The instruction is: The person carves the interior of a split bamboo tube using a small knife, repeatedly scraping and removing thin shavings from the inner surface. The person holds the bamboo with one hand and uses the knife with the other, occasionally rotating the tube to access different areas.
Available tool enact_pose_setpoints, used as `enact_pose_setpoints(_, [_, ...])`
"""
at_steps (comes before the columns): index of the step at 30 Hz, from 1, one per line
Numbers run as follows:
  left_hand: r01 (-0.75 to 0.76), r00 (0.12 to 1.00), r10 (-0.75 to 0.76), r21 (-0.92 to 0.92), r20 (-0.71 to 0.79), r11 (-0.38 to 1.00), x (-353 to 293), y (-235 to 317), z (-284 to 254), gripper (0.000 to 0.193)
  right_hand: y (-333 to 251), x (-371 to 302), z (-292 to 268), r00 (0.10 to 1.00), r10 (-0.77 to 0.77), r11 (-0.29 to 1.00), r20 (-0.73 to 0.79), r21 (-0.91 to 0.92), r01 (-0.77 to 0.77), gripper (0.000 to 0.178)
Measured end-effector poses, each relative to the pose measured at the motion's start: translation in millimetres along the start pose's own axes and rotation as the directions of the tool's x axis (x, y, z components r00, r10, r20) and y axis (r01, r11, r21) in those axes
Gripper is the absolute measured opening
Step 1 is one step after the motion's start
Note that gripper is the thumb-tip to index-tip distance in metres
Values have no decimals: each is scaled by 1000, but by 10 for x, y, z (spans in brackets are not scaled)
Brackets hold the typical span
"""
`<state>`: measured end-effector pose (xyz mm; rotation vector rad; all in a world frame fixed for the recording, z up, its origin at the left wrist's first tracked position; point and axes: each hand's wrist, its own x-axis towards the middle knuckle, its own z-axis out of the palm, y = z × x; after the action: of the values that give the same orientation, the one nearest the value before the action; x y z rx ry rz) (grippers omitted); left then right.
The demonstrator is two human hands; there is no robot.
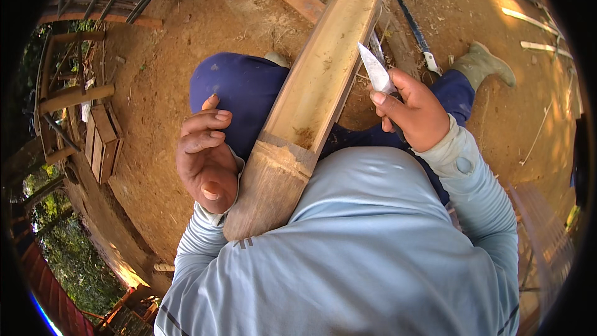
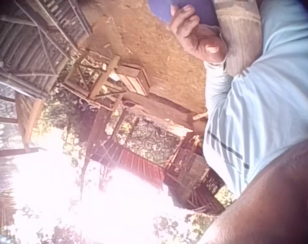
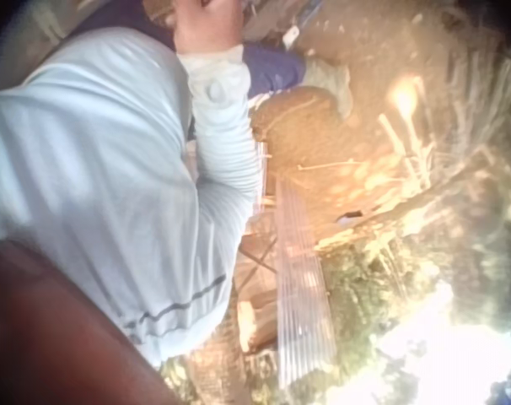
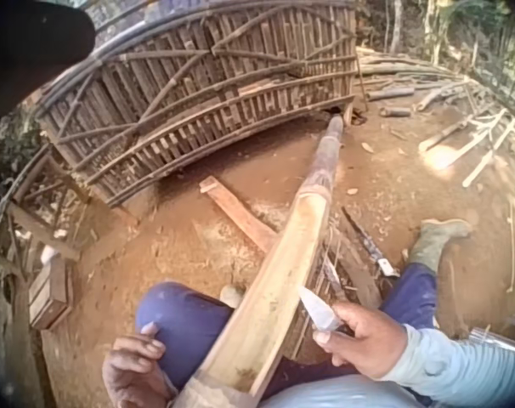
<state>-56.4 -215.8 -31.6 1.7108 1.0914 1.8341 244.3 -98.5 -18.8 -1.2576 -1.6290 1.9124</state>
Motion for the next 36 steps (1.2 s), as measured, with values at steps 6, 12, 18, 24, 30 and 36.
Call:
enact_pose_setpoints(6, [52, 917, -142, 242, 374, 969, 269, 131, -62, 62, 376, -34, -58, 996, 40, 997, -74, 64, -35, 24])
enact_pose_setpoints(12, [-4, 655, -333, 444, 678, 896, 636, 294, 39, 60, 440, -4, 3, 994, 36, 993, -100, 118, -24, 25])
enact_pose_setpoints(18, [-44, 599, -308, 414, 739, 909, 688, 284, 69, 50, 375, 60, 27, 995, 17, 987, -94, 161, -1, 27])
enact_pose_setpoints(24, [-32, 553, -323, 407, 768, 913, 739, 266, 114, 42, 362, 155, -73, 993, 12, 985, -121, 173, 9, 27])
enact_pose_setpoints(30, [49, 531, -336, 368, 778, 928, 758, 222, 157, 33, 392, 202, -29, 992, 15, 989, -121, 150, 3, 27])
enact_pose_setpoints(36, [-12, 473, -351, 404, 808, 915, 905, 329, 252, 29, 368, 253, -29, 985, -11, 998, -173, 53, 21, 27])
